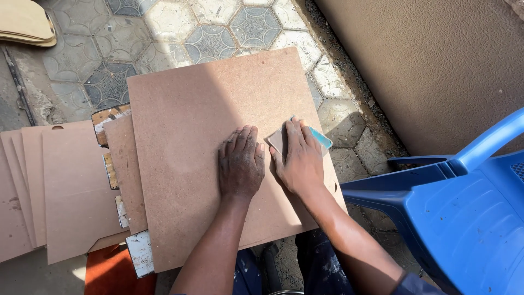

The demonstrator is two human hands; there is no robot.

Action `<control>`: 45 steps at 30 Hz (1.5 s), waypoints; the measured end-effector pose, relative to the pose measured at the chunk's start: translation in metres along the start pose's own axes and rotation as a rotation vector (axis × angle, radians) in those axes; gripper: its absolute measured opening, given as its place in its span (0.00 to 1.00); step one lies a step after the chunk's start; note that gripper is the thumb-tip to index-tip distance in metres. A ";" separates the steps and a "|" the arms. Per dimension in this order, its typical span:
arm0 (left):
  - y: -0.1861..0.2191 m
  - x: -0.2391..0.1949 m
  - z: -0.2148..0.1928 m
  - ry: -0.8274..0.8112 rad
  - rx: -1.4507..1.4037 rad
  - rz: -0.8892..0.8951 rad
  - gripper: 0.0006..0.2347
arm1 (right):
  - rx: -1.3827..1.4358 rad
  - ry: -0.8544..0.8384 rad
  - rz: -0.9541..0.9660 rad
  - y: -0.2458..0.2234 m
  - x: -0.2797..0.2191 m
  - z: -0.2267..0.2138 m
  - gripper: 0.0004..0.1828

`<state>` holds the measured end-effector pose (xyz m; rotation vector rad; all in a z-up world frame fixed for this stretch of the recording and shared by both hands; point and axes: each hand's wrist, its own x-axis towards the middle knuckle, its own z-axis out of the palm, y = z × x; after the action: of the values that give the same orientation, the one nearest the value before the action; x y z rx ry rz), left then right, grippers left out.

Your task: The person sands the edges and surfaces of rectangular wooden boards using a sanding block. They flip the boards to work on different sides and place finished pieces onto a nearby blue plastic chair.

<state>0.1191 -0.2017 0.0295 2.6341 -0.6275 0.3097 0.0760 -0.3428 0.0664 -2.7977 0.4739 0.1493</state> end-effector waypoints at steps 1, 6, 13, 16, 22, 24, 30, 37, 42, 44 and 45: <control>0.001 0.000 -0.002 0.002 0.004 0.000 0.18 | 0.002 0.002 -0.003 0.001 -0.019 -0.001 0.43; 0.006 -0.001 -0.005 0.039 0.014 0.000 0.18 | 0.089 0.005 0.002 0.004 -0.075 -0.007 0.42; -0.002 -0.001 0.002 0.083 -0.064 -0.004 0.22 | 0.052 -0.047 0.027 -0.015 0.002 -0.003 0.48; -0.004 -0.002 0.006 0.130 -0.075 0.003 0.24 | -0.005 -0.044 -0.005 -0.017 0.031 0.004 0.52; 0.001 0.000 0.001 0.030 -0.068 -0.033 0.24 | -0.029 -0.079 0.023 -0.006 -0.017 -0.001 0.44; 0.007 0.001 -0.004 -0.040 0.052 -0.047 0.21 | -0.049 -0.119 0.053 0.000 -0.054 -0.003 0.41; 0.059 0.013 0.010 0.176 0.279 -0.252 0.22 | -0.127 0.326 -0.049 0.036 -0.109 0.037 0.43; 0.048 0.004 0.011 0.150 -0.149 -0.320 0.23 | -0.105 -0.088 0.111 0.010 0.005 -0.001 0.45; 0.049 0.004 0.013 0.245 -0.186 -0.262 0.23 | -0.090 -0.005 0.024 -0.012 0.116 0.008 0.45; 0.046 0.005 0.016 0.263 -0.198 -0.264 0.22 | -0.079 -0.016 0.000 -0.017 0.116 0.003 0.45; 0.046 0.004 0.017 0.273 -0.220 -0.266 0.21 | -0.076 -0.031 -0.015 -0.019 0.114 0.001 0.46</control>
<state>0.1030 -0.2478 0.0312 2.3703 -0.2053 0.4792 0.1891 -0.3603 0.0537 -2.8679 0.4482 0.2113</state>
